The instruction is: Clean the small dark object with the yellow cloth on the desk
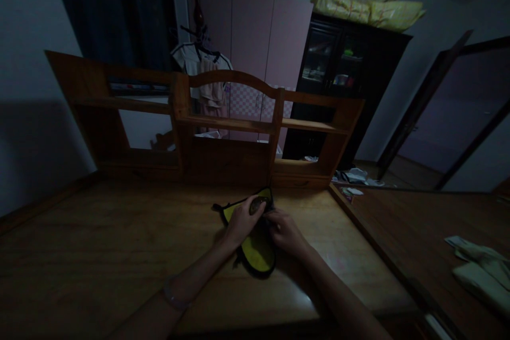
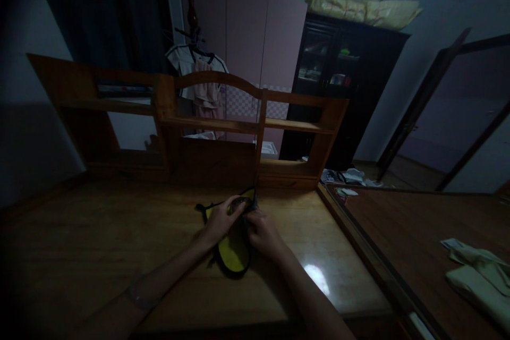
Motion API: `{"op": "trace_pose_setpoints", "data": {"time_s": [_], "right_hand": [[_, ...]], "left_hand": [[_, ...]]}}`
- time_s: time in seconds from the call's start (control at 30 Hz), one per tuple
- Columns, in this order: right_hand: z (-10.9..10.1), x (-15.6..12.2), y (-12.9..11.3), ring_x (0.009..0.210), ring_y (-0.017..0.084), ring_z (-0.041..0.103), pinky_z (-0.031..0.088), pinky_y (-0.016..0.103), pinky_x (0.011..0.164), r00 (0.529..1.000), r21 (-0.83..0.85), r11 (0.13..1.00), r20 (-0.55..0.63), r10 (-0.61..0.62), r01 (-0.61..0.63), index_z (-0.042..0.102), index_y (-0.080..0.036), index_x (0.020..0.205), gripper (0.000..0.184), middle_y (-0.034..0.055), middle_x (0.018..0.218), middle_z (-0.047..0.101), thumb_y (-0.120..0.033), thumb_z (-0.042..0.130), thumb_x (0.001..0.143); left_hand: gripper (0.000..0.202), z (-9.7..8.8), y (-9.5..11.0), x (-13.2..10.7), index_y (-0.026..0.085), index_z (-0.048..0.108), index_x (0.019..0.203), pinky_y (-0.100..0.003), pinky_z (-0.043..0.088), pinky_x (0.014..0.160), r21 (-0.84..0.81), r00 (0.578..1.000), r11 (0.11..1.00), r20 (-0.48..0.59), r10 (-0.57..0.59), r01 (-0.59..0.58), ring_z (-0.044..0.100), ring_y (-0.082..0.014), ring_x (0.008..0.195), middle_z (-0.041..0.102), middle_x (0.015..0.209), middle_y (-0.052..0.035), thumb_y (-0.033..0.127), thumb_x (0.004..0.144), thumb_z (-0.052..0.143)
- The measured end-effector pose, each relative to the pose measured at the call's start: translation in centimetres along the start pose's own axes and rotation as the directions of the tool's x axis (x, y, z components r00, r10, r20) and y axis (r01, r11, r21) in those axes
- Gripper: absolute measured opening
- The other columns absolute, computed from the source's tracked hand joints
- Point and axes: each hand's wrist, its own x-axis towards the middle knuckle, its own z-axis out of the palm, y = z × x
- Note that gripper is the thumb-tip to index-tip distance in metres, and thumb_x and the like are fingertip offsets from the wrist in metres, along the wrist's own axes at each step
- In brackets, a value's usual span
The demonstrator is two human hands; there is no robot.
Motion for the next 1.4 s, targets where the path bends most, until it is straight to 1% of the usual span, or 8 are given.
{"op": "trace_pose_setpoints", "data": {"time_s": [0.13,0.3,0.67,0.87,1.03,1.2,1.3,1.4], "right_hand": [[-0.4,0.0,0.7,0.089,0.023,0.065,0.049,0.033,0.083,0.984,0.199,0.964,0.065,0.165,-0.175,0.071,-0.019,0.098,0.04,0.0036,0.095,0.072,-0.006,0.048,0.068],[-0.7,0.3,0.6,0.089,0.023,0.064,0.05,0.032,0.081,0.966,0.367,0.902,0.199,0.163,-0.228,0.071,-0.017,0.101,0.043,0.0018,0.092,0.072,-0.007,0.045,0.068],[-0.4,-0.1,0.7,0.084,0.02,0.066,0.047,0.026,0.075,0.991,0.056,0.989,0.04,0.131,-0.133,0.071,-0.02,0.1,0.033,0.004,0.095,0.073,-0.009,0.051,0.076],[-0.9,0.0,0.6,0.079,0.018,0.063,0.045,0.025,0.075,0.997,-0.095,0.992,-0.02,0.08,-0.082,0.069,-0.019,0.076,0.019,0.0048,0.085,0.071,-0.008,0.053,0.076],[-1.5,-0.5,0.9,0.07,0.017,0.062,0.044,0.025,0.068,0.99,-0.189,0.975,-0.105,0.099,-0.117,0.068,-0.018,0.072,0.017,0.0038,0.073,0.068,-0.01,0.054,0.077],[-1.5,-0.7,1.1,0.088,0.023,0.067,0.05,0.033,0.08,0.964,-0.069,0.986,-0.231,0.134,-0.153,0.073,-0.024,0.095,0.026,0.0051,0.096,0.073,-0.014,0.053,0.08],[-1.5,-0.5,1.1,0.104,0.025,0.064,0.048,0.042,0.093,0.934,0.071,0.978,-0.289,0.209,-0.197,0.065,-0.026,0.117,0.036,0.0031,0.113,0.07,-0.019,0.05,0.085],[-1.4,-0.1,1.3,0.115,0.024,0.059,0.044,0.044,0.101,0.92,0.217,0.955,-0.292,0.262,-0.203,0.059,-0.025,0.126,0.04,0.0027,0.124,0.064,-0.023,0.047,0.088]], "left_hand": [[0.043,0.1,0.0,-0.1,0.023,0.055,0.122,-0.034,0.047,0.092,0.037,0.999,0.998,0.027,0.044,-0.045,0.062,-0.0233,0.106,0.067,0.113,-0.0071,0.05,0.089,0.051],[0.039,0.0,0.0,0.0,0.025,0.053,0.122,-0.034,0.046,0.095,0.034,0.995,0.995,0.034,0.092,-0.093,0.06,-0.0219,0.11,0.065,0.118,-0.0042,0.046,0.09,0.05],[0.033,0.2,0.6,-0.3,0.024,0.052,0.12,-0.036,0.046,0.094,0.082,0.991,0.987,0.024,0.134,-0.136,0.061,-0.0233,0.108,0.063,0.117,-0.0065,0.042,0.092,0.049],[0.035,0.2,1.0,-0.4,0.024,0.052,0.12,-0.036,0.048,0.093,0.069,0.995,0.993,0.023,0.093,-0.095,0.062,-0.0229,0.106,0.064,0.115,-0.0071,0.043,0.091,0.05],[0.033,0.2,1.0,-0.6,0.025,0.052,0.119,-0.035,0.048,0.092,0.058,0.994,0.993,0.031,0.102,-0.104,0.062,-0.0218,0.104,0.064,0.114,-0.0063,0.043,0.092,0.047],[0.033,0.0,0.9,-0.6,0.025,0.051,0.119,-0.035,0.048,0.091,0.037,0.997,0.996,0.022,0.076,-0.077,0.063,-0.0222,0.103,0.065,0.111,-0.006,0.045,0.093,0.045],[0.031,-0.2,0.9,-0.5,0.025,0.052,0.117,-0.035,0.048,0.089,0.029,0.998,0.998,0.018,0.062,-0.063,0.063,-0.0222,0.102,0.066,0.109,-0.0056,0.044,0.093,0.043],[0.032,-0.4,0.8,-0.4,0.025,0.052,0.118,-0.035,0.047,0.09,0.029,0.997,0.997,0.026,0.067,-0.068,0.062,-0.0223,0.104,0.065,0.111,-0.0063,0.044,0.094,0.042]]}}
